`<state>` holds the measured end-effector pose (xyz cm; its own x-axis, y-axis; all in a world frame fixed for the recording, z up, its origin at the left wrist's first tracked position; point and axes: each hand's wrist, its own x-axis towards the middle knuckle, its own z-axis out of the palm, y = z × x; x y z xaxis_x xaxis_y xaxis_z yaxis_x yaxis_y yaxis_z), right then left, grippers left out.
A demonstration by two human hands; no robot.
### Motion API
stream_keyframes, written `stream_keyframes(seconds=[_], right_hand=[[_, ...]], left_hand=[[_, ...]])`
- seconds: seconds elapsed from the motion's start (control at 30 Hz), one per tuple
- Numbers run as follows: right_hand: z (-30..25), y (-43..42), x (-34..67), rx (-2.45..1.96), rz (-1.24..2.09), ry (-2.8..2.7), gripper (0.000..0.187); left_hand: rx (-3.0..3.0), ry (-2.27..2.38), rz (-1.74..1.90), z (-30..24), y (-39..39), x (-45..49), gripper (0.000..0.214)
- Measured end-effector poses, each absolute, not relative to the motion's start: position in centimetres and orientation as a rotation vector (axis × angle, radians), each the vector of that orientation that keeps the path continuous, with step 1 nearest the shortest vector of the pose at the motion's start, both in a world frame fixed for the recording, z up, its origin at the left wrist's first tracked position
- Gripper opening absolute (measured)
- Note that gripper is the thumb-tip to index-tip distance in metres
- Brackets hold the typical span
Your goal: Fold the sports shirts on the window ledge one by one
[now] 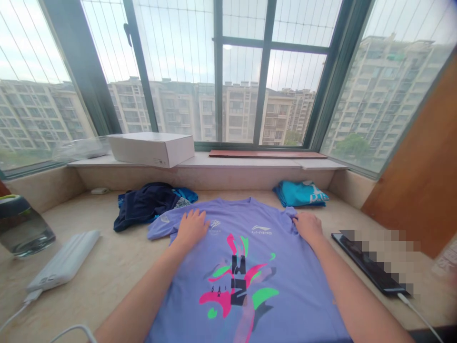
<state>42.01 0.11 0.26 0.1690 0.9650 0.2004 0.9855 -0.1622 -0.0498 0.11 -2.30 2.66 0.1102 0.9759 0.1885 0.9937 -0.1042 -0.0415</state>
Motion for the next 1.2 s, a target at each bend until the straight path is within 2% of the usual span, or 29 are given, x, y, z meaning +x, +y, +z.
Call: stream_keyframes(seconds=[0.1,0.17,0.3,0.43,0.53,0.67,0.73,0.9,1.03,1.2], right_hand=[[0.8,0.3,41.2,-2.234,-0.209,-1.883,0.03],[1.2,0.4,41.0,-2.238,-0.223,-1.832,0.032],[2.3,0.8,41.0,-2.278,-0.211,-1.721,0.042],[3.5,0.4,40.1,-2.16,-0.096,-1.56,0.037],[4.1,-0.8,38.1,-1.817,-0.009,-1.616,0.034],[4.3,-2.7,34.9,-1.029,0.333,-2.211,0.037],[4.0,-3.0,34.2,-0.858,0.46,-2.295,0.033],[2.5,-2.1,35.3,-1.16,0.525,-2.114,0.033],[1.1,-1.8,35.5,-1.222,0.578,-2.29,0.049],[0.2,-1.9,35.1,-1.444,0.423,-2.424,0.06]], left_hand=[[-2.437,-1.723,-0.239,3.6,-2.5,4.2,0.042],[-2.598,-1.605,-0.266,3.3,-2.6,6.8,0.045],[-2.718,-1.652,-0.266,1.4,-2.6,9.9,0.051],[-2.745,-1.67,-0.283,0.0,-2.1,10.0,0.051],[-2.755,-1.67,-0.312,-0.1,-1.8,9.7,0.051],[-2.771,-1.641,-0.352,0.1,-1.7,9.7,0.048],[-2.779,-1.612,-0.373,0.2,-1.7,9.8,0.044],[-2.764,-1.598,-0.339,0.4,-2.0,9.7,0.039],[-2.767,-1.614,-0.36,0.3,-2.0,9.6,0.039],[-2.777,-1.623,-0.377,-0.1,-1.8,9.6,0.044]])
